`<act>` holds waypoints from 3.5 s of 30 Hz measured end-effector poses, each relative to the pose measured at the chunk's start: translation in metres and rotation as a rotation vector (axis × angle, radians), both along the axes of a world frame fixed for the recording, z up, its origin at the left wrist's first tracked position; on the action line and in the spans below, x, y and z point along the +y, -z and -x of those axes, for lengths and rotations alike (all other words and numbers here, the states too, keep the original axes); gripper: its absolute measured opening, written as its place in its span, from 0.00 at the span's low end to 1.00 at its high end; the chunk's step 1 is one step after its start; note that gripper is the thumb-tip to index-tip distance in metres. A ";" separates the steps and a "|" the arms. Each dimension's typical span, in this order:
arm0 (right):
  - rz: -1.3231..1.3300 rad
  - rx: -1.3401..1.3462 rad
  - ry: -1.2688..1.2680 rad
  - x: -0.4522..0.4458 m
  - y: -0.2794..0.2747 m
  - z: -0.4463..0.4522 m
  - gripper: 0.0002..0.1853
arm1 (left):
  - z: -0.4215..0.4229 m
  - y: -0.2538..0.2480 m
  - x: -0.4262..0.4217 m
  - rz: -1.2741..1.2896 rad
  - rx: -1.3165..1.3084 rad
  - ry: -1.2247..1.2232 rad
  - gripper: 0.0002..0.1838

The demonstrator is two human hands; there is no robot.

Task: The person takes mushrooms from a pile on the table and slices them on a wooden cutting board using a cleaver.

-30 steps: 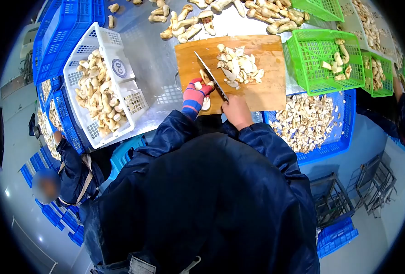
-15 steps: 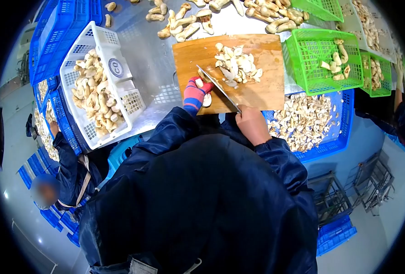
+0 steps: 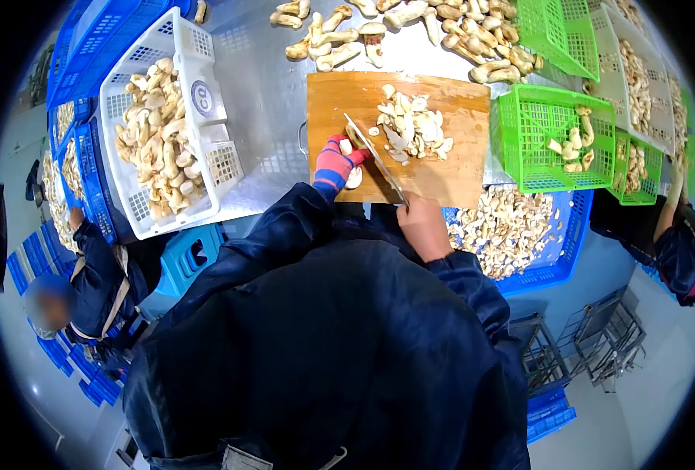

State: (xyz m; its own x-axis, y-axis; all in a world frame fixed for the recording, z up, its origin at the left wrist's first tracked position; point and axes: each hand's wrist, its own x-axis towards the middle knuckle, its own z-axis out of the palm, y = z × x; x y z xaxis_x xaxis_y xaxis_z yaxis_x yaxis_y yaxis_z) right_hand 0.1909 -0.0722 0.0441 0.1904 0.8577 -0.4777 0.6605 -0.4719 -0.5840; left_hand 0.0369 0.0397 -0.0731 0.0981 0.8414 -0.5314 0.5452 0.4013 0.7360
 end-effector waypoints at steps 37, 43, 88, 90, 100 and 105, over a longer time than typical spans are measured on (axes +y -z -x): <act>0.001 -0.041 0.083 0.018 0.031 -0.010 0.13 | -0.002 -0.035 0.036 -0.461 0.539 0.656 0.12; 0.061 -0.063 0.008 0.008 0.039 -0.016 0.13 | -0.012 -0.003 0.035 -0.562 0.562 0.669 0.09; -0.045 0.089 0.230 0.023 0.054 0.020 0.14 | 0.046 0.054 0.026 0.923 -1.107 -0.630 0.18; -0.027 0.075 0.193 0.030 0.048 0.025 0.13 | 0.037 0.021 0.016 0.561 -0.430 -0.275 0.17; -0.084 -0.015 0.042 0.030 0.047 0.038 0.12 | 0.019 0.000 0.009 0.226 -0.331 -0.315 0.19; -0.084 0.012 0.049 0.028 0.036 0.036 0.11 | 0.012 0.033 0.017 -0.011 -0.016 -0.135 0.21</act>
State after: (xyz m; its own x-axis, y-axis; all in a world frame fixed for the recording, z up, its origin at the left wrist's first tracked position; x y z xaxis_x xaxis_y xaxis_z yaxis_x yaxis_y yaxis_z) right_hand 0.1553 -0.0442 0.0076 0.2280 0.8847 -0.4066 0.6308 -0.4524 -0.6304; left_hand 0.0249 0.0564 -0.1064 -0.0081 0.8532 -0.5216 0.4752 0.4622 0.7487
